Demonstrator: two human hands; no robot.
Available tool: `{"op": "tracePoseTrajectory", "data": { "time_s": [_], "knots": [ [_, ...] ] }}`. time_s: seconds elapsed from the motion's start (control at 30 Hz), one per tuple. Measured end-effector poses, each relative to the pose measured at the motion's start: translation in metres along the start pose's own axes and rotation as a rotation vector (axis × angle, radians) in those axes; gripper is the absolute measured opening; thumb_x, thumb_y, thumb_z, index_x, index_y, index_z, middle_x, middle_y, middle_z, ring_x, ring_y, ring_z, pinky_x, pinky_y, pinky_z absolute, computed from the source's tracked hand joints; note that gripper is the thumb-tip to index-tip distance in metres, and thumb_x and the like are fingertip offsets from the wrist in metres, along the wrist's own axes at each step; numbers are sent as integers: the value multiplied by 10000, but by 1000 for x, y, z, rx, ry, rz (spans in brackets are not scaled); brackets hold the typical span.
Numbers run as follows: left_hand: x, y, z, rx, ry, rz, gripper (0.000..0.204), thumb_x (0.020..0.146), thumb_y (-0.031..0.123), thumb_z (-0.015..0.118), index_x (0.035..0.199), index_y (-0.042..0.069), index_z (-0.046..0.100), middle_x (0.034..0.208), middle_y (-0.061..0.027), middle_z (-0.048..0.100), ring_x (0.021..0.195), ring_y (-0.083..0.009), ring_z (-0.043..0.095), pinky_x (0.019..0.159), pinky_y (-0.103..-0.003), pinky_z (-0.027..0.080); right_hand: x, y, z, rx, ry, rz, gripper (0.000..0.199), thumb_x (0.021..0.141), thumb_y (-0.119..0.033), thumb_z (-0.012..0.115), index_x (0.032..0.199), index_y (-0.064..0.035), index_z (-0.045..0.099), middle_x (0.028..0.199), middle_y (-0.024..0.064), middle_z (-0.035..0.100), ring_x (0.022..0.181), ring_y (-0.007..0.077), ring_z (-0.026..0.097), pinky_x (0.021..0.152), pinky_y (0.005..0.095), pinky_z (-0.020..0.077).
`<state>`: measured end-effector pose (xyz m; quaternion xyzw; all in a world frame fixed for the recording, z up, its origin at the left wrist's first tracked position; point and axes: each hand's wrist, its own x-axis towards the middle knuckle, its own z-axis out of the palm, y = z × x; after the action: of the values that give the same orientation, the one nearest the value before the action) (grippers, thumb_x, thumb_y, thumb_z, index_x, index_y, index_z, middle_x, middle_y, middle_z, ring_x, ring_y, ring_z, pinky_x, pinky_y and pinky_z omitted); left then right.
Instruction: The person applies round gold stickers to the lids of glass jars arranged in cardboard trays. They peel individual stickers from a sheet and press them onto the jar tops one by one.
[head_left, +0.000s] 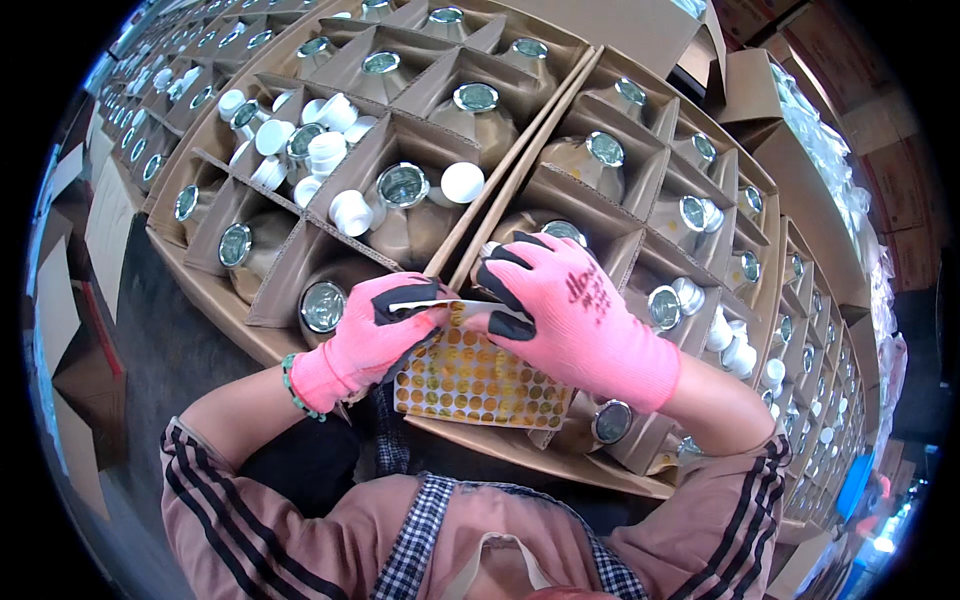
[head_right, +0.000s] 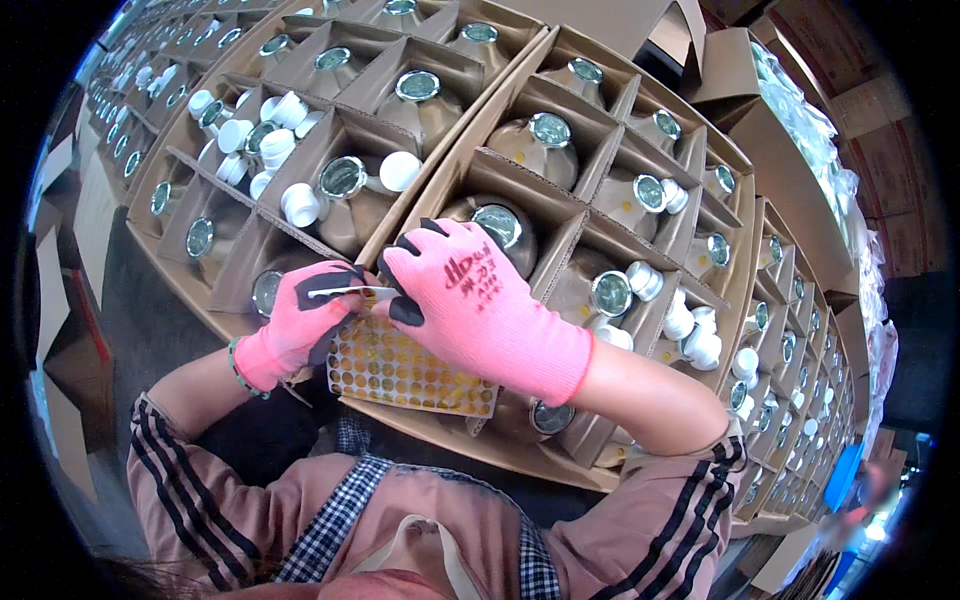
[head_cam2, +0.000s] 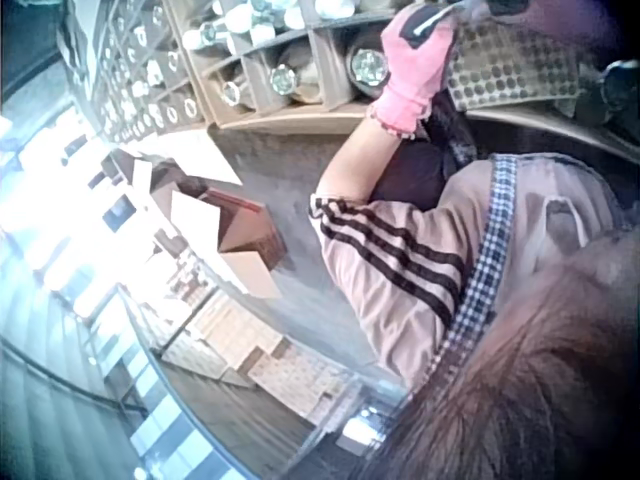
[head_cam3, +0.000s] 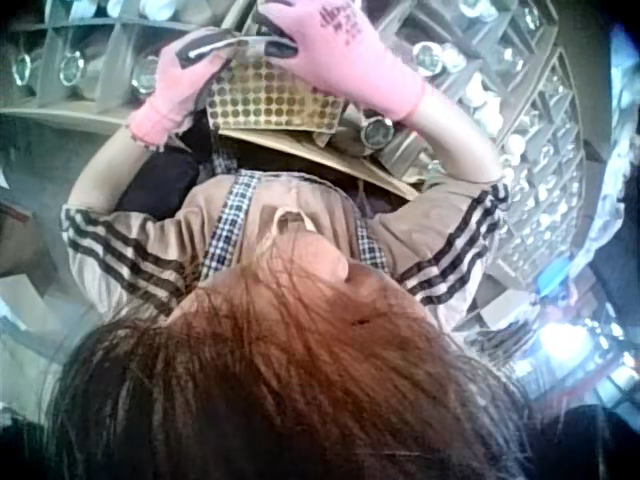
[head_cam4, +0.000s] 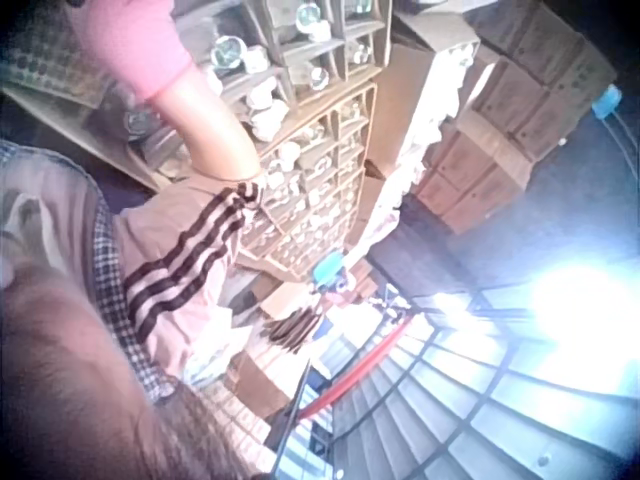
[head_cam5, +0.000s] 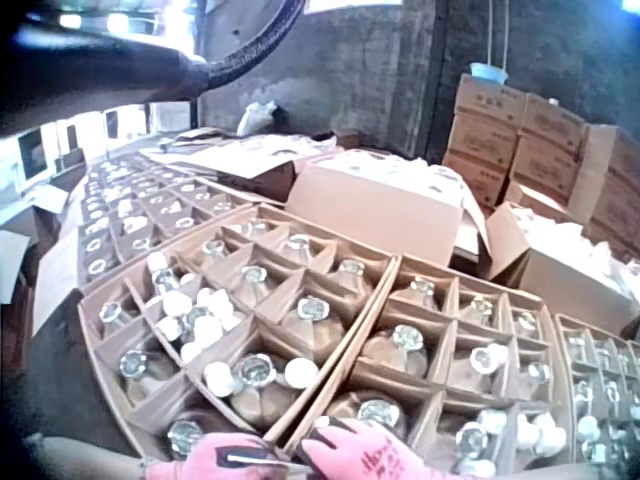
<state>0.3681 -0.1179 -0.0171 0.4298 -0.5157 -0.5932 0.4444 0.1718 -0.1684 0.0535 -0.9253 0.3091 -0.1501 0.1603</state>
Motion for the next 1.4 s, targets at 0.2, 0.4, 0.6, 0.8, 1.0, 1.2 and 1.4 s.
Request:
{"op": "tracePoseTrajectory", "data": {
  "time_s": [0.2, 0.4, 0.6, 0.8, 1.0, 1.2, 1.4],
  "knots": [
    [-2, -4, 1, -27, 10, 6, 173, 766, 129, 632, 861, -13, 605, 766, -47, 590, 705, -67, 514, 640, -228, 433, 8, -6, 8, 148, -115, 71, 104, 706, -125, 577, 740, -36, 535, 735, 123, 533, 766, 294, 529, 676, 381, 412],
    [-1, -11, 2, 40, 38, 15, 224, 768, 180, 633, 849, -22, 583, 704, -40, 561, 669, -55, 485, 600, -230, 425, 1, -8, 13, 44, -81, 100, 123, 702, -103, 591, 778, -26, 532, 783, 127, 522, 766, 300, 519, 686, 386, 407],
    [-2, -9, 0, 44, 34, 23, 208, 789, 187, 612, 836, -12, 576, 681, -10, 551, 662, -40, 459, 583, -214, 410, 1, -10, 11, 2, 11, -42, 221, 634, -103, 609, 836, -48, 540, 816, 101, 528, 826, 284, 514, 733, 388, 400],
    [-4, -12, -5, -100, -13, -88, 243, 789, 130, 598, 980, -19, 577, 865, -34, 603, 793, -67, 517, 696, -211, 426, -7, -6, 21, -136, 121, -214, 270, 598, -113, 585, 858, -61, 535, 877, 96, 512, 917, 294, 491, 776, 408, 392],
    [-4, -4, 1, -127, 80, -126, 185, 798, 118, 593, 925, -16, 584, 781, -9, 600, 723, -48, 515, 633, -201, 433, -7, -3, 19, -207, 148, -296, 263, 610, -179, 537, 843, -57, 535, 880, 95, 507, 926, 282, 488, 784, 410, 403],
    [4, -7, 4, -72, 62, -78, 207, 781, 115, 604, 912, -44, 583, 807, -36, 597, 744, -61, 520, 660, -210, 431, -14, 18, 4, -32, 189, -305, 195, 624, -67, 571, 817, -63, 551, 1005, 92, 539, 961, 293, 500, 816, 410, 394],
    [1, -6, 6, -98, 92, -102, 196, 772, 111, 608, 896, -40, 588, 807, -44, 599, 749, -70, 524, 672, -214, 431, -7, 205, -73, -157, 455, 427, 194, 712, -154, 642, 851, -28, 594, 1112, 103, 519, 966, 266, 513, 842, 322, 399]
  ]
}}
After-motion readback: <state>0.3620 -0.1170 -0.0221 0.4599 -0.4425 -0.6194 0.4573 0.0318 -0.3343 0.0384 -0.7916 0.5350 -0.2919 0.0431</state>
